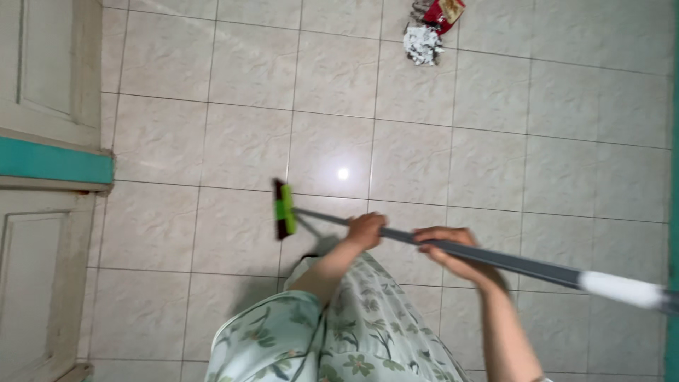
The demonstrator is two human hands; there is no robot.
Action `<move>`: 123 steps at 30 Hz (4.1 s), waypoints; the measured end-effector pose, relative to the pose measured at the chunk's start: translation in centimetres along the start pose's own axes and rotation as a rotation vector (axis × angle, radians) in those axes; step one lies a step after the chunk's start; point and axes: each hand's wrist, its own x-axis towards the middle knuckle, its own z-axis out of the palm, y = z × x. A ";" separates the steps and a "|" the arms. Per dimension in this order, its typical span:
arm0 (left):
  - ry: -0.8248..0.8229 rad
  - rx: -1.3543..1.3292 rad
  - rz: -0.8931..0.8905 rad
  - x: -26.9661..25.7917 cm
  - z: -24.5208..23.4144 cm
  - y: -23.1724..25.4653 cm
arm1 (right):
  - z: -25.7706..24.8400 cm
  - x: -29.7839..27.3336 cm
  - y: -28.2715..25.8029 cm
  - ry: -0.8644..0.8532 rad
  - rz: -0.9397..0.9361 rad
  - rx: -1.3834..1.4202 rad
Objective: The person sweeps a tiled floor using a broom, gathering scattered debris including a red box and crumpled paper into a pile. The person moves around the room to collect the mess and then walks toward a corner where a water dispenser is located.
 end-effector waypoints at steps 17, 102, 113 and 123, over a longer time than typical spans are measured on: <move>-0.046 0.029 0.285 -11.5 -9.3 8.7 | 4.2 -13.6 -8.7 0.153 -0.524 -0.179; 0.092 0.172 -0.748 -3.7 13.5 8.8 | -9.3 5.4 12.9 -0.690 -0.415 -0.024; 0.654 -0.060 -0.298 22.1 16.1 17.6 | -32.3 9.9 10.5 -0.521 -0.541 -0.346; 0.722 -0.144 -0.212 42.3 3.4 33.7 | -48.4 11.0 4.1 -0.352 -0.775 -0.620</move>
